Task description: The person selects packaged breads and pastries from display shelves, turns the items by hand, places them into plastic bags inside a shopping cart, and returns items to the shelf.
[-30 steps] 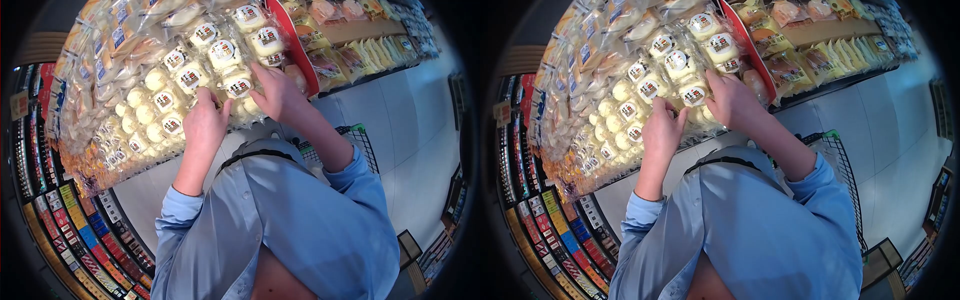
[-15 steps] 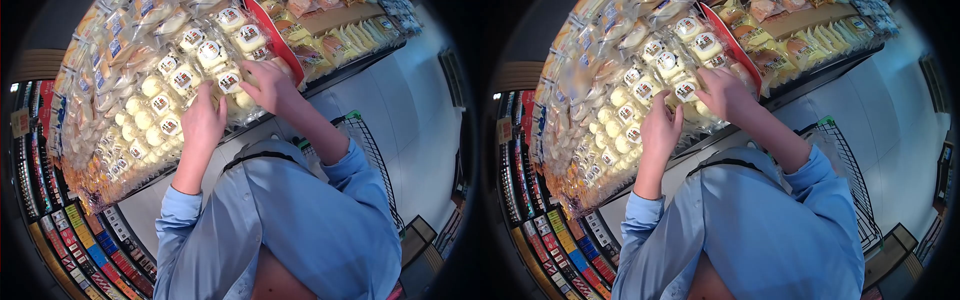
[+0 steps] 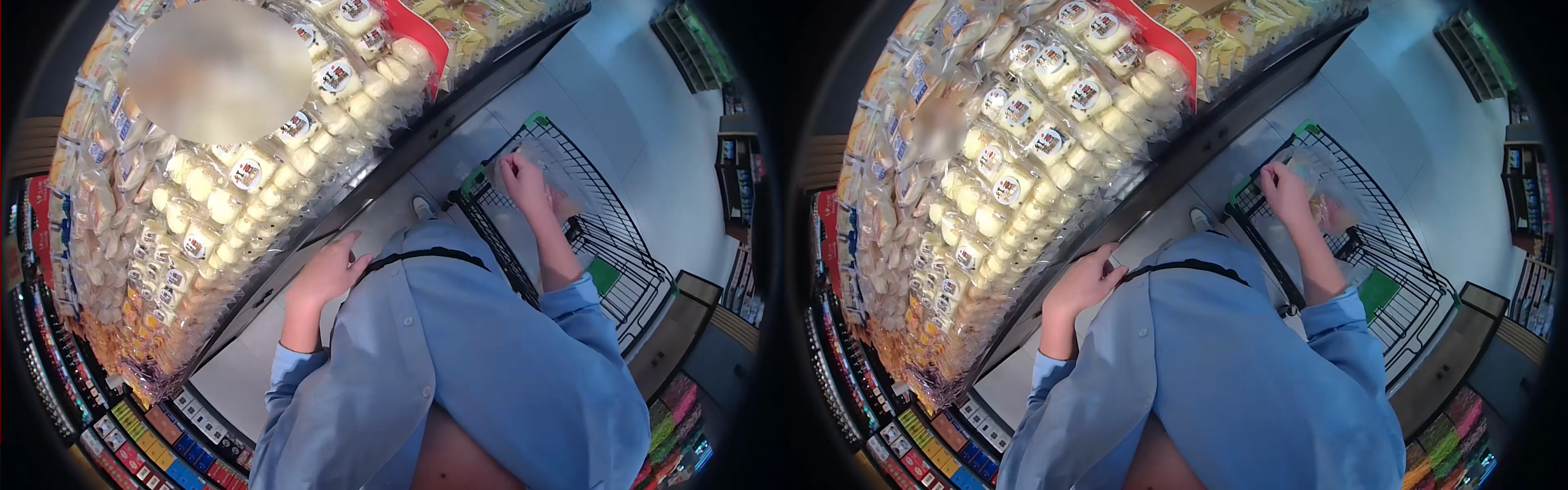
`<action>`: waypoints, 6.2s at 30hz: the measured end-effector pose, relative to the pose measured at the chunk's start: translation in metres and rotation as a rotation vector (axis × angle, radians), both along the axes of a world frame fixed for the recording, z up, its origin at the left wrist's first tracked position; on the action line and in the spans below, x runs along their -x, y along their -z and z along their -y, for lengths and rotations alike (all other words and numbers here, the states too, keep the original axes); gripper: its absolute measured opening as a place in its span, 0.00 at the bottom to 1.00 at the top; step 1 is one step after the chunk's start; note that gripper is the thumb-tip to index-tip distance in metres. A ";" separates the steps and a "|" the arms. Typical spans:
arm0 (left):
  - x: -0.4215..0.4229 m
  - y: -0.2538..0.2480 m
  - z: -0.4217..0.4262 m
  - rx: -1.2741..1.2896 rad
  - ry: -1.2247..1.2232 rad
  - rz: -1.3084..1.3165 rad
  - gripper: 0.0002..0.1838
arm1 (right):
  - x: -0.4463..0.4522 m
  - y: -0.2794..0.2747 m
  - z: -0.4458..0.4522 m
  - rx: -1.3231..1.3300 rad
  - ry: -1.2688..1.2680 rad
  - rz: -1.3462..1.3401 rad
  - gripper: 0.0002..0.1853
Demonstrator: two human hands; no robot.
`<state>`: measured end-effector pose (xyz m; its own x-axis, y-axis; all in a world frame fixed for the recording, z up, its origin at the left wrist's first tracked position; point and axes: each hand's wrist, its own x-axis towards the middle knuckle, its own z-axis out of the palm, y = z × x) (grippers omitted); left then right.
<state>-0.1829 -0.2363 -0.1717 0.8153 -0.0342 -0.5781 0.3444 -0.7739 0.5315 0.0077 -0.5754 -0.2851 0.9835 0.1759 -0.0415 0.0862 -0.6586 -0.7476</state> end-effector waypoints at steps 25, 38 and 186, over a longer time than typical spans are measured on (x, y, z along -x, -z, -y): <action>0.030 0.031 0.088 0.045 0.211 0.042 0.29 | 0.143 0.155 0.152 0.146 0.664 -0.375 0.37; -0.104 0.104 0.266 0.125 0.640 0.031 0.31 | 0.158 0.238 0.219 -0.647 0.531 -0.982 0.06; 0.039 0.014 0.007 1.455 -0.819 0.549 0.26 | 0.147 -0.120 -0.154 -0.991 -0.440 -0.851 0.14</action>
